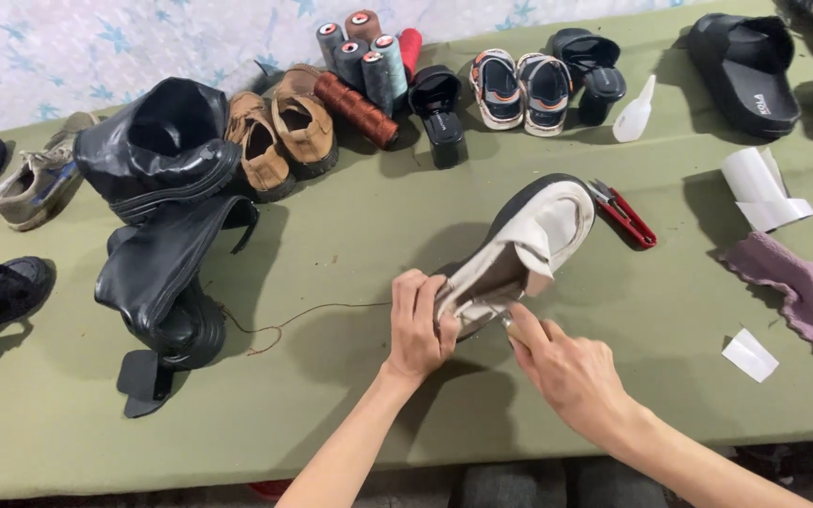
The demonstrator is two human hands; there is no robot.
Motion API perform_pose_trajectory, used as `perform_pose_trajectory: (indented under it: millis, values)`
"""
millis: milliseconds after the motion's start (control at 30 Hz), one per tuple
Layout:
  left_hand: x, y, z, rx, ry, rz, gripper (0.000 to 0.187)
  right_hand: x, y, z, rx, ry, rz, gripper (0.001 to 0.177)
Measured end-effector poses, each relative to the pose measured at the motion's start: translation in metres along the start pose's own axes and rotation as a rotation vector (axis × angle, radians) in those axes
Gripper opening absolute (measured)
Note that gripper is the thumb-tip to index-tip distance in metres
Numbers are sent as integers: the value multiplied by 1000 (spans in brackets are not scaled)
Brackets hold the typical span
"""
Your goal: The person is repairing a white slip-on shoe by hand-sewing the sole to the upper. They use a needle and thread to stitch along the edge of the shoe, pulling the thread tight after each stitch. The person also uses a small tool to help push the needle through the thick sole material.
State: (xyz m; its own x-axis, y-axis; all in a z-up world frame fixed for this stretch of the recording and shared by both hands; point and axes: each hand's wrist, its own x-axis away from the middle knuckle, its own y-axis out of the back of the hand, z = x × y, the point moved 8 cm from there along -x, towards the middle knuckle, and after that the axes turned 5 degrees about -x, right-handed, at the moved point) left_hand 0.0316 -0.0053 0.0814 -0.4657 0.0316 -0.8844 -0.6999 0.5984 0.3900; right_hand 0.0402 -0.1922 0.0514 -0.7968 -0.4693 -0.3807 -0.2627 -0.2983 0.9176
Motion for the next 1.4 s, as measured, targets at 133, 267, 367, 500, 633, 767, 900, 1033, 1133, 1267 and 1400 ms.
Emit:
perform_pose_trajectory:
  millis: [133,267,367,500,633,767,900,1033,1133,1267,1400]
  values:
    - [10,0,-13,-20,-70,23,39,23,-10,-8,-3,26,-78,32]
    - [16,1,-26,-53,-123,40,45,37,-30,-18,57,40,-33,44]
    - [24,1,-33,-91,-160,31,49,45,-32,-23,124,87,-51,44]
    - [25,2,-37,-101,-173,17,40,46,-34,-25,91,101,-40,43]
    - [25,2,-38,-108,-168,31,47,43,-29,-22,-17,107,-22,42]
    - [23,4,-39,-94,-168,18,41,43,-32,-26,-8,99,-24,41]
    - [20,4,-32,-75,-94,14,39,38,-35,-26,-94,63,23,43]
    - [17,5,-29,-66,-73,23,40,33,-28,-19,-124,-16,99,44]
    - [11,6,-27,-15,-15,38,36,29,-20,-12,-246,-113,260,39]
    - [4,7,-10,64,161,-8,32,16,-6,-1,-349,-195,366,35]
    - [8,3,3,89,230,-12,34,4,-6,7,-346,-214,371,31]
